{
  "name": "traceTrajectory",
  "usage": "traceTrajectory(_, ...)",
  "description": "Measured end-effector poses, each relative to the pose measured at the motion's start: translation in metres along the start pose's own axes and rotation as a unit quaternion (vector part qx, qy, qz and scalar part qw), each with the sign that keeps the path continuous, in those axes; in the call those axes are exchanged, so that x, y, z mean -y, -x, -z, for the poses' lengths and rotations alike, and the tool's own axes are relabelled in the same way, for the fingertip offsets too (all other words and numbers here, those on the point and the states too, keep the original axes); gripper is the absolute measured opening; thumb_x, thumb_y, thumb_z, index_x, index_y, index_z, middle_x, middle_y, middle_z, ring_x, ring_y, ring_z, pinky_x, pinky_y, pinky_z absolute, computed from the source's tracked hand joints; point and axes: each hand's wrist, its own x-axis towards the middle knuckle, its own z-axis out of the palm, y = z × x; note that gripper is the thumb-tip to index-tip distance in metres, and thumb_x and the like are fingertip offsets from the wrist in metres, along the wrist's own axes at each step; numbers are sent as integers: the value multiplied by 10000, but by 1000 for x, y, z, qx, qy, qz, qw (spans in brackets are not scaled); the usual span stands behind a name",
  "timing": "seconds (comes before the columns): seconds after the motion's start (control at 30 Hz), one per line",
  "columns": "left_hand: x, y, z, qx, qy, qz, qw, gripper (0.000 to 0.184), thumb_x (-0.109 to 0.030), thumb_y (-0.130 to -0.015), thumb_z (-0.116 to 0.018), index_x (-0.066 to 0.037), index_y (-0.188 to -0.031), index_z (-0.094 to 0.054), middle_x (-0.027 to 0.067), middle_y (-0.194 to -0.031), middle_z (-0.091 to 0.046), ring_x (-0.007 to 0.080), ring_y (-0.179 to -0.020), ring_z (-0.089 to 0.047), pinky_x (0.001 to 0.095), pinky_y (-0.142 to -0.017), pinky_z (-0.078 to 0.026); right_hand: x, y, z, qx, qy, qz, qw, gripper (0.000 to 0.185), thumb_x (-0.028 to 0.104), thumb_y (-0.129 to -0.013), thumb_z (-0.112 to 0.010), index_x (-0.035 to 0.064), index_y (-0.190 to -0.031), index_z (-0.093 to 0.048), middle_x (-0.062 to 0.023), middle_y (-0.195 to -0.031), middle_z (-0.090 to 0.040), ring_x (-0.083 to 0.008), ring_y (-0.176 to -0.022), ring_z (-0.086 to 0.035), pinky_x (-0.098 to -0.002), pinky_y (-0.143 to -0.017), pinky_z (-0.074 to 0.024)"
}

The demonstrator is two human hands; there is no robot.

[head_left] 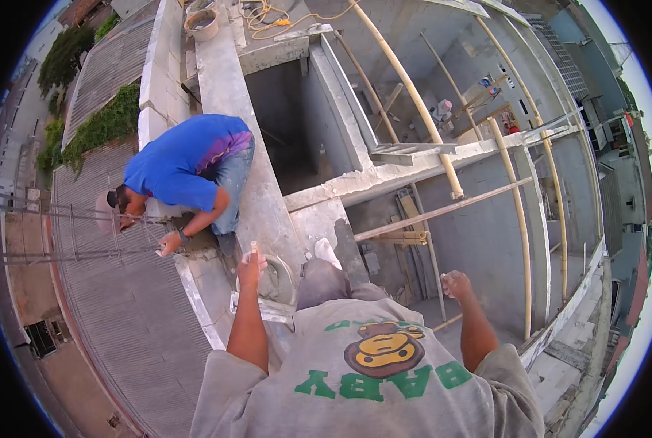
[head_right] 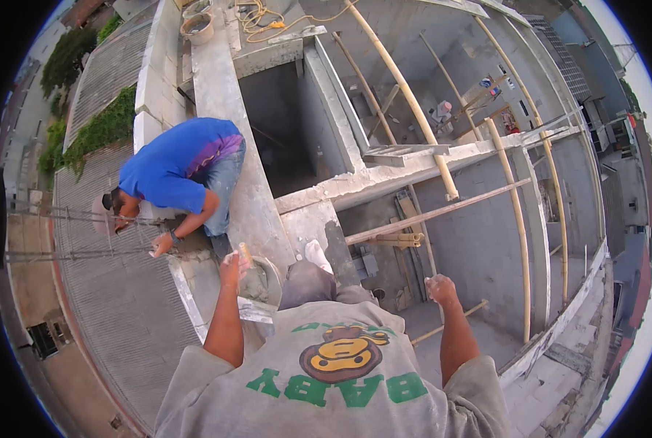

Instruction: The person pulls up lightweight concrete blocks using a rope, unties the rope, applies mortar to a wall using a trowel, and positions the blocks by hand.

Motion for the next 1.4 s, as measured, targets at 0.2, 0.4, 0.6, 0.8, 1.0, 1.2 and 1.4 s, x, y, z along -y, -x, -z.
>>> traceTrajectory(0.2, 7, -37, 28, -59, -38, 97, 993, 412, -464, -895, -542, -108, -1103, -536, 62, -935, -663, 175, -750, -627, 336, -648, -467, 85, -40, 27, -39, -31, 89, 995, 219, 251, -883, -603, 36, -844, -610, -20, -673, -594, -98, -538, -549, -246, -471, -447)
traceTrajectory(0.4, -19, -69, 20, -60, -36, 90, 993, 379, -450, -889, -566, -123, -1079, -559, 51, -880, -665, 157, -673, -628, 319, -571, -442, 99, -78, 42, -53, -63, 79, 993, 227, 265, -887, -601, 44, -841, -615, -22, -680, -601, -100, -553, -556, -244, -491, -458)
traceTrajectory(0.6, -58, -124, -5, -55, -28, 68, 996, 440, -459, -895, -547, -106, -1158, -542, 76, -1021, -658, 181, -822, -643, 348, -685, -484, 93, -113, 40, 18, -19, -57, 998, 296, 297, -855, -592, 18, -762, -622, -49, -598, -588, -150, -529, -586, -294, -489, -486)
traceTrajectory(0.8, -61, -200, -44, -170, 60, 60, 982, 450, -451, -901, -536, -84, -1161, -533, 111, -986, -662, 226, -803, -648, 360, -634, -487, 93, -262, 79, 61, -6, -115, 991, 248, 288, -890, -596, 42, -865, -616, -61, -681, -608, -155, -539, -568, -282, -479, -480)
traceTrajectory(1.0, -79, -258, -173, -145, 27, 135, 980, 441, -430, -877, -585, -77, -1140, -560, 116, -906, -670, 246, -701, -642, 392, -571, -476, 162, -437, 157, 2, -148, -21, 989, 168, 229, -823, -646, 70, -876, -648, -69, -691, -626, -203, -568, -623, -313, -507, -508)
traceTrajectory(1.2, -272, -276, -325, -31, -30, -34, 998, 399, -404, -883, -587, -57, -1080, -586, 65, -852, -664, 149, -693, -632, 267, -550, -463, 208, -528, 277, -262, 345, 500, 750, 149, 203, -835, -640, 58, -802, -643, -83, -672, -617, -231, -583, -630, -389, -559, -513)
traceTrajectory(1.4, -348, -289, -368, -18, -22, -51, 998, 417, -430, -898, -560, -83, -1130, -563, 70, -973, -670, 155, -814, -649, 304, -665, -490, 298, -515, 307, -161, 118, 205, 958, 211, 222, -863, -624, 26, -785, -631, -92, -621, -604, -190, -528, -599, -327, -512, -495)
